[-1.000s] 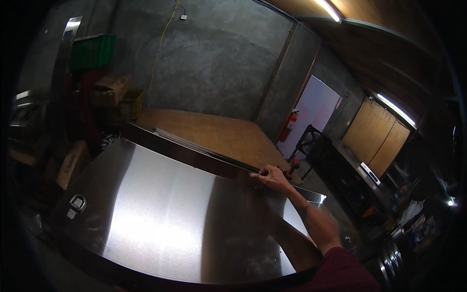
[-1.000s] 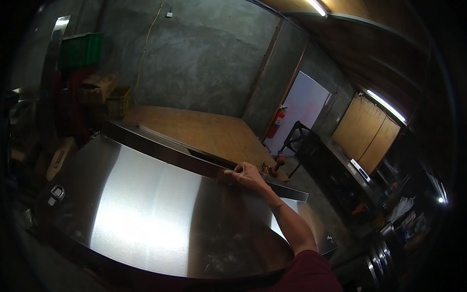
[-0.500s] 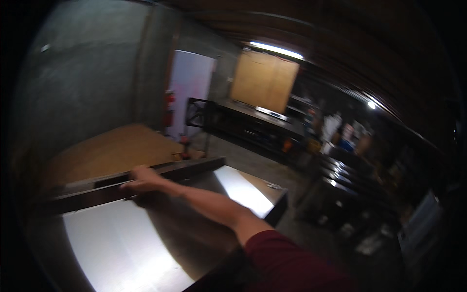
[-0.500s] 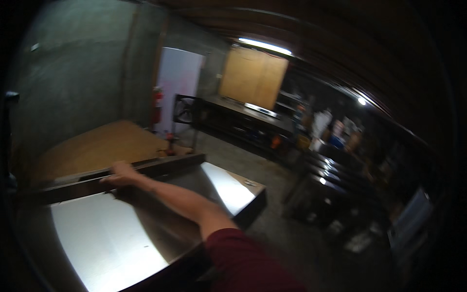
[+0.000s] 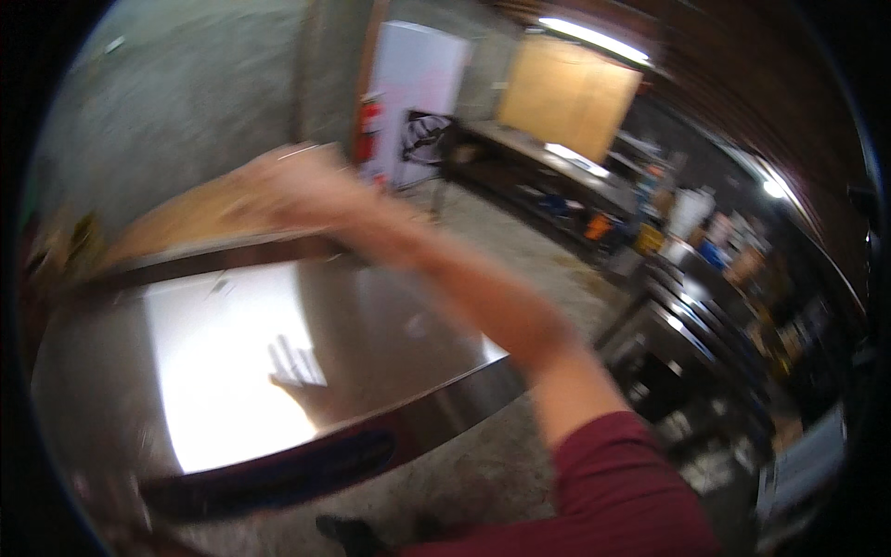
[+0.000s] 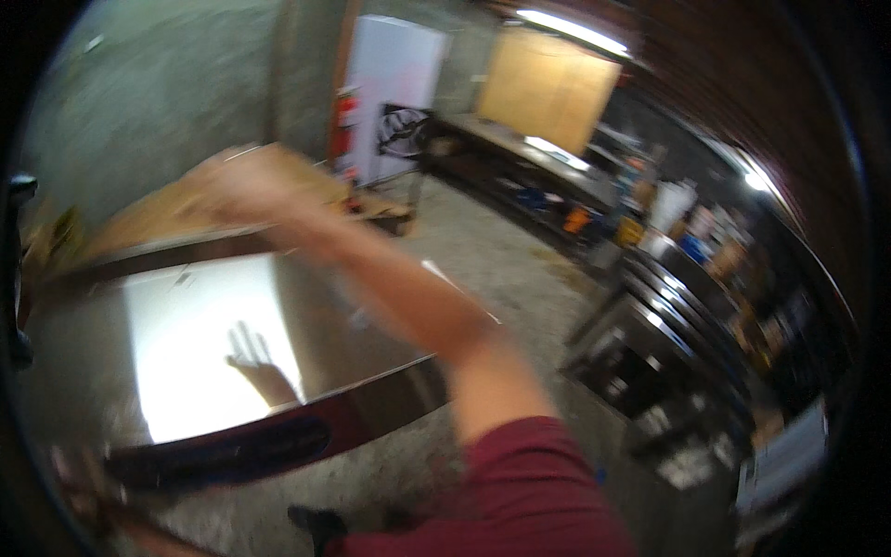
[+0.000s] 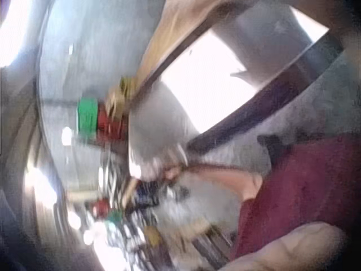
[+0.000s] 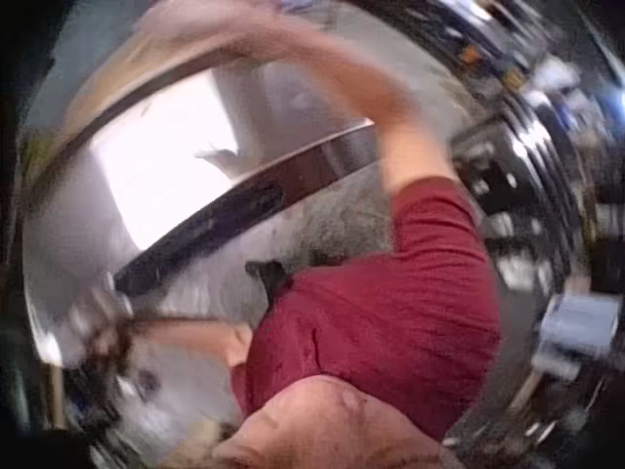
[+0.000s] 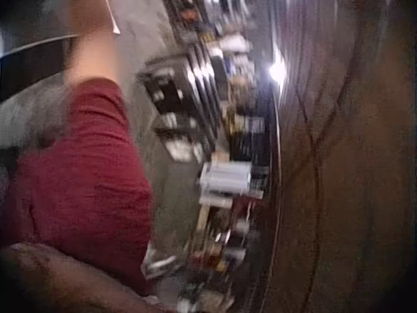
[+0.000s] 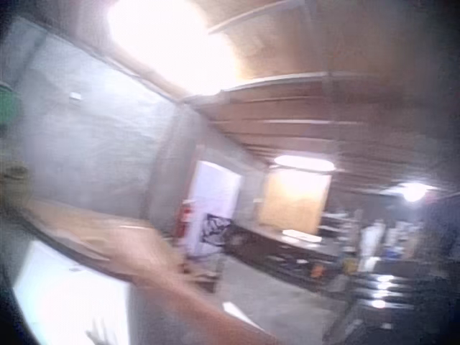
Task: The person carries a stainless steel range hood to a workbench, then uses an angle grinder with different polishing pads to smooth and polish the metal surface. The person changes pads and continues polishing different areas of the hood.
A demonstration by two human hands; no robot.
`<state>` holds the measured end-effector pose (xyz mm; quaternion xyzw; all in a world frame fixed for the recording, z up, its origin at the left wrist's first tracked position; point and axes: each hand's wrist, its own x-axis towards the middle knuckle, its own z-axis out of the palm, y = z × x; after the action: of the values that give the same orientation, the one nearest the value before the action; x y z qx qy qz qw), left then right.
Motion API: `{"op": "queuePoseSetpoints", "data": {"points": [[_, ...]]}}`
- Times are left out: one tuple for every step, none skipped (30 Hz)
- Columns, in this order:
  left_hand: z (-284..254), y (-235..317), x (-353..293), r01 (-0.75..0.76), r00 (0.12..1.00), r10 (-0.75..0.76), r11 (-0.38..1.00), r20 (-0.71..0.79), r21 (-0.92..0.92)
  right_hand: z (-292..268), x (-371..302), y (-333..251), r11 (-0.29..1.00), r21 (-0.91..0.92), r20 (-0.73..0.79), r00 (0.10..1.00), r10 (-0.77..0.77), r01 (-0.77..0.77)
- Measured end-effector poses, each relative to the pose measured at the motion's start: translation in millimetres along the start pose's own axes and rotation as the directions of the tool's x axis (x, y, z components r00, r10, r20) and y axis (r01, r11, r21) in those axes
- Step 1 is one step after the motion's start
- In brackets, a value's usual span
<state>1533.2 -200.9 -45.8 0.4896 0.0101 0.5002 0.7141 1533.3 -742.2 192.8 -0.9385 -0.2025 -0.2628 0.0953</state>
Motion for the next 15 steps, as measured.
{"op": "queuePoseSetpoints", "data": {"points": [[-2.2,1.5,6.2,0.018,1.0,-0.019,1.0,0.025,0.022,-37.3,-56.3,1.5,0.997,0.006,-0.093,0.993,0.076,-0.076],[-6.9,5.3,5.3,0.047,0.999,-0.048,0.999,0.018,0.025,-84.1,-110.1,-3.3,0.99,0.002,-0.178,0.974,0.142,-0.144],[2.5,13.0,1.6,0.077,0.997,-0.077,0.997,0.021,0.02,-121.7,-166.2,3.0,0.864,0.136,-0.089,0.863,0.498,-0.485],[16.3,22.1,-9.2,0.112,0.993,-0.113,0.993,0.032,0.026,-134.9,-244.2,36.1,0.837,0.034,-0.212,0.814,0.54,-0.546],[21.7,24.3,-20.9,0.149,0.988,-0.15,0.988,0.038,0.031,-145.1,-315.1,42.1,0.699,0.045,-0.312,0.655,0.688,-0.713],[22.5,31.3,-27.3,0.144,0.988,-0.145,0.989,0.042,0.029,-152.0,-387.7,46.1,0.473,0.072,-0.334,0.425,0.841,-0.878],[-25.9,-17.3,12.7,0.042,0.998,-0.042,0.999,0.038,0.004,-130.1,-445.9,59.5,0.35,0.276,-0.219,0.296,0.93,-0.895],[-72.1,-57.9,57.0,-0.065,0.997,0.065,0.998,0.036,-0.017,-100.9,-498.1,74.1,0.184,0.442,-0.082,0.164,0.983,-0.878],[-78.7,-49.0,33.2,-0.201,0.976,0.195,0.979,0.101,0.046,-55.5,-495.8,28.4,-0.32,0.617,0.24,-0.216,0.946,-0.719],[-71.0,-43.3,25.4,-0.193,0.976,0.187,0.98,0.107,0.043,-42.8,-522.3,6.5,-0.45,0.641,0.344,-0.292,0.893,-0.621],[-65.7,-36.8,19.0,-0.182,0.977,0.177,0.983,0.117,0.036,-27.6,-548.6,-7.4,-0.487,0.67,0.386,-0.298,0.873,-0.56],[-60.6,-28.1,7.6,-0.131,0.985,0.131,0.991,0.109,-0.006,-9.1,-573.6,-16.7,-0.52,0.695,0.419,-0.307,0.854,-0.497],[-55.2,-20.5,-3.2,-0.081,0.991,0.085,0.996,0.104,-0.046,10.7,-591.6,-20.7,-0.54,0.714,0.443,-0.31,0.841,-0.446],[-57.3,-11.6,-10.0,-0.037,0.995,0.04,0.999,0.089,-0.033,33.7,-600.4,-20.6,-0.557,0.721,0.468,-0.302,0.83,-0.412],[-57.4,-5.6,-10.0,-0.016,0.997,0.018,1.0,0.074,-0.023,57.6,-597.4,-17.2,-0.564,0.733,0.489,-0.281,0.826,-0.38]]}}
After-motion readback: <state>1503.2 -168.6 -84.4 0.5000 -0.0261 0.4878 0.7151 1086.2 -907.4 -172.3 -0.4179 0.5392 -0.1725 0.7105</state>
